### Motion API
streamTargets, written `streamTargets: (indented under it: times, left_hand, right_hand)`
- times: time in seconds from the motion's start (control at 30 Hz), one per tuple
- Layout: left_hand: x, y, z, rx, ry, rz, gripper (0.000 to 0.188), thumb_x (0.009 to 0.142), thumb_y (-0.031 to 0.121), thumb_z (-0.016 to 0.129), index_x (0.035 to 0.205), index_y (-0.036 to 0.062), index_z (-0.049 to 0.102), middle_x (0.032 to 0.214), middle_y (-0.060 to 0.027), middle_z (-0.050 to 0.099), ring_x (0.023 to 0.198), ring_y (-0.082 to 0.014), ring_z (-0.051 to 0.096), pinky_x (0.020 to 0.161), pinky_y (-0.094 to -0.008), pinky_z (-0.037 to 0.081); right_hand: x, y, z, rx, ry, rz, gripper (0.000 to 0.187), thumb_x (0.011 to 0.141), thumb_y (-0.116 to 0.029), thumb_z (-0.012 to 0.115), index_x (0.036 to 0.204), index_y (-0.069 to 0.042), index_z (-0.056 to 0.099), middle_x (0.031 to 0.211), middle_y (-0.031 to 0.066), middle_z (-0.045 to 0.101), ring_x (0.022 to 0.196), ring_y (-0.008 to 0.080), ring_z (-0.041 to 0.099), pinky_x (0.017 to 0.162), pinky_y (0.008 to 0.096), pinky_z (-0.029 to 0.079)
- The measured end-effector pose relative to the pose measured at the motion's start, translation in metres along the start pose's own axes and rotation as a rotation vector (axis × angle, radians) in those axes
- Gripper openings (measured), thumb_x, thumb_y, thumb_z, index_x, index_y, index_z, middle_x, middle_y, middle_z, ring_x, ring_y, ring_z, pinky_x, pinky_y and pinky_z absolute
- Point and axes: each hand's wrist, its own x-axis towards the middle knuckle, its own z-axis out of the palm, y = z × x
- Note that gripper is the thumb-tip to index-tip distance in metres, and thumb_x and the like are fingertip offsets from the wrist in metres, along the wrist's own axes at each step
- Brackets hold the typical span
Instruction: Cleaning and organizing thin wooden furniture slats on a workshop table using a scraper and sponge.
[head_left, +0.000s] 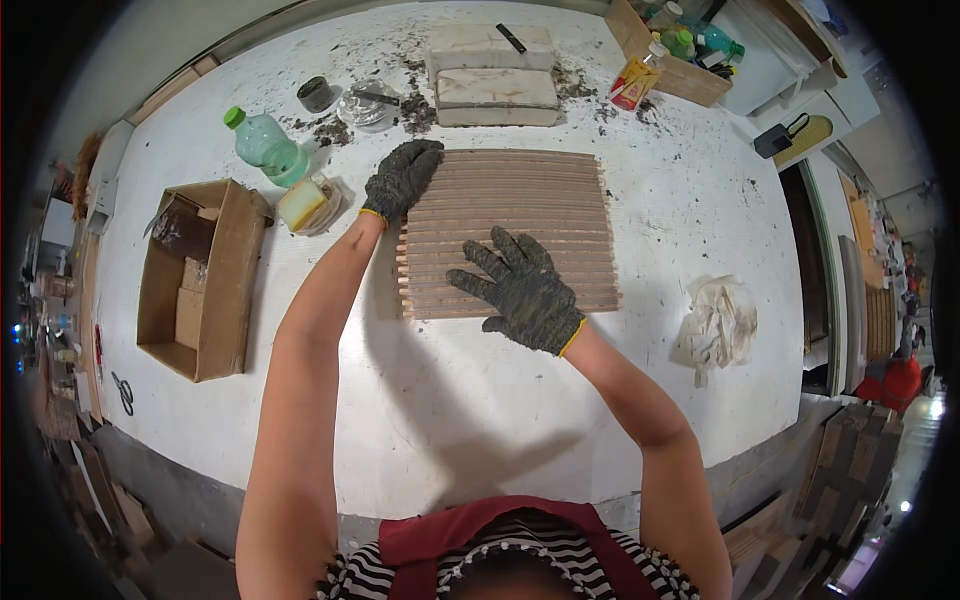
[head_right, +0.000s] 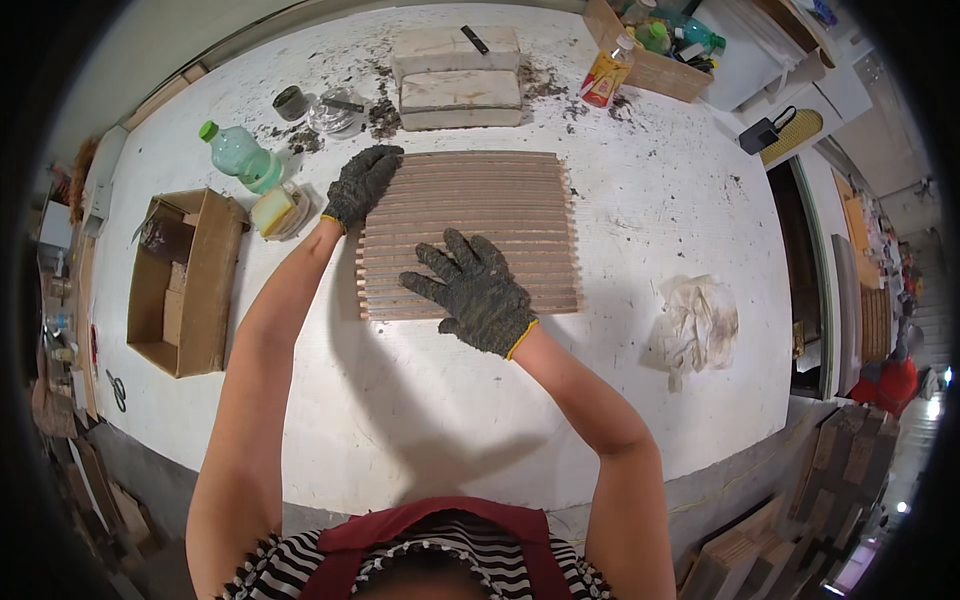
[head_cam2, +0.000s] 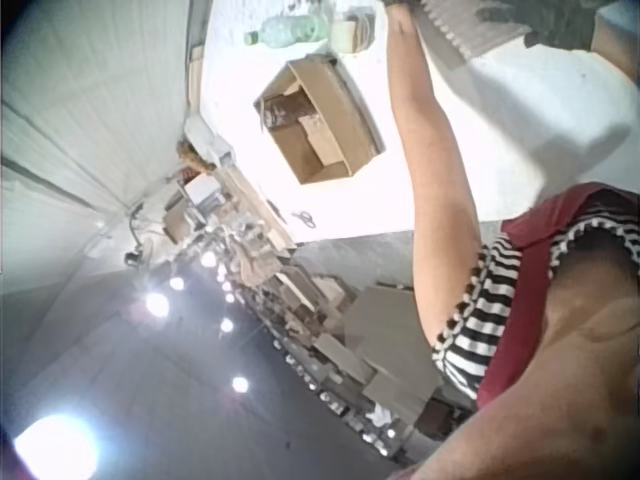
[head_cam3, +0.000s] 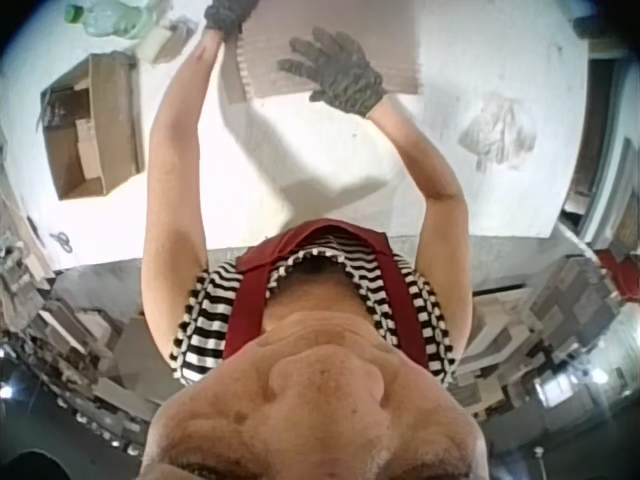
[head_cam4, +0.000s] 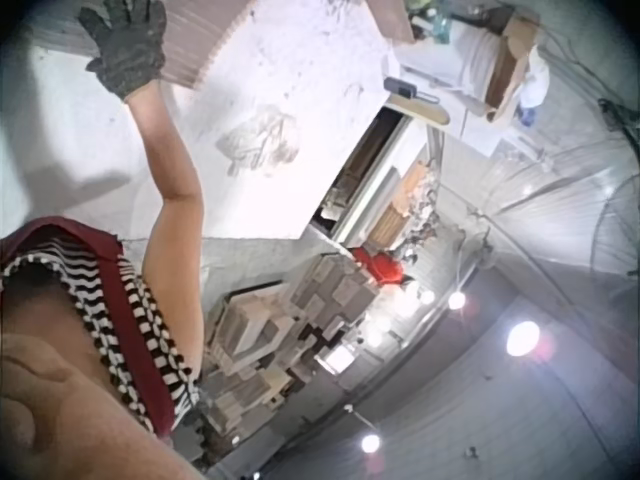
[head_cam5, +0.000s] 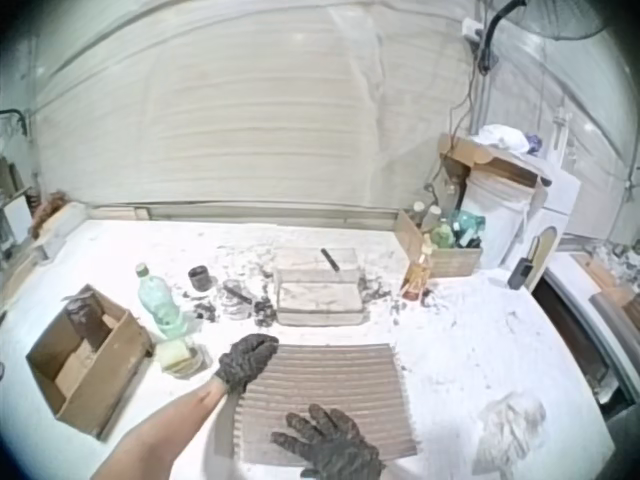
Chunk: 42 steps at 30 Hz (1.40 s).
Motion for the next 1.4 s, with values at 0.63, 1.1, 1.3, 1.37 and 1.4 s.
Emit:
streamTargets:
  times: [0.63, 1.1, 1.3, 1.37, 1.4]
  left_hand:
    - [0.015, 0.010, -0.005, 0.308, 0.230, 0.350, 0.039, 0.092, 0.037, 0.055, 0.117, 0.0088, 0.064, 0.120, -0.0158, 0.062, 0.114, -0.0368, 0.055, 0.100, -0.0463, 0.041]
    - [-0.011, 0.039, 0.012, 0.795, -0.047, 0.387, 0.068, 0.093, 0.049, 0.050, 0.141, 0.0022, 0.038, 0.148, -0.0250, 0.030, 0.139, -0.0460, 0.023, 0.109, -0.0626, 0.019]
    - [0.025, 0.019, 0.012, 0.885, -0.039, 0.364, 0.069, 0.091, 0.050, 0.050, 0.140, 0.0026, 0.039, 0.148, -0.0234, 0.030, 0.140, -0.0426, 0.022, 0.110, -0.0571, 0.022]
    - [0.027, 0.025, 0.015, 0.889, -0.038, 0.386, 0.066, 0.088, 0.044, 0.059, 0.138, 0.0052, 0.041, 0.149, -0.0233, 0.029, 0.140, -0.0438, 0.021, 0.110, -0.0594, 0.023]
    - [0.025, 0.027, 0.013, 0.885, -0.035, 0.392, 0.066, 0.088, 0.044, 0.059, 0.138, 0.0052, 0.041, 0.149, -0.0233, 0.029, 0.140, -0.0438, 0.021, 0.110, -0.0594, 0.023]
  right_hand:
    - [0.014, 0.027, -0.011, 0.016, 0.031, -0.065, 0.082, 0.071, -0.048, 0.075, 0.144, -0.028, 0.041, 0.151, 0.0078, 0.035, 0.140, 0.0347, 0.029, 0.114, 0.0524, 0.022]
    - [0.042, 0.141, -0.001, -0.210, 0.004, 0.380, 0.074, 0.092, -0.061, 0.042, 0.149, -0.015, 0.031, 0.155, 0.0134, 0.027, 0.144, 0.0321, 0.021, 0.116, 0.0505, 0.016]
    - [0.071, 0.162, -0.011, -0.193, -0.015, 0.381, 0.076, 0.092, -0.064, 0.040, 0.149, -0.014, 0.031, 0.155, 0.0134, 0.026, 0.145, 0.0318, 0.020, 0.116, 0.0502, 0.017]
    - [0.071, 0.167, -0.010, -0.189, -0.011, 0.384, 0.077, 0.092, -0.065, 0.040, 0.148, -0.013, 0.032, 0.155, 0.0145, 0.027, 0.144, 0.0330, 0.021, 0.115, 0.0507, 0.018]
    - [0.069, 0.167, -0.010, -0.195, -0.010, 0.388, 0.077, 0.092, -0.065, 0.040, 0.148, -0.013, 0.032, 0.155, 0.0145, 0.027, 0.144, 0.0330, 0.021, 0.115, 0.0507, 0.018]
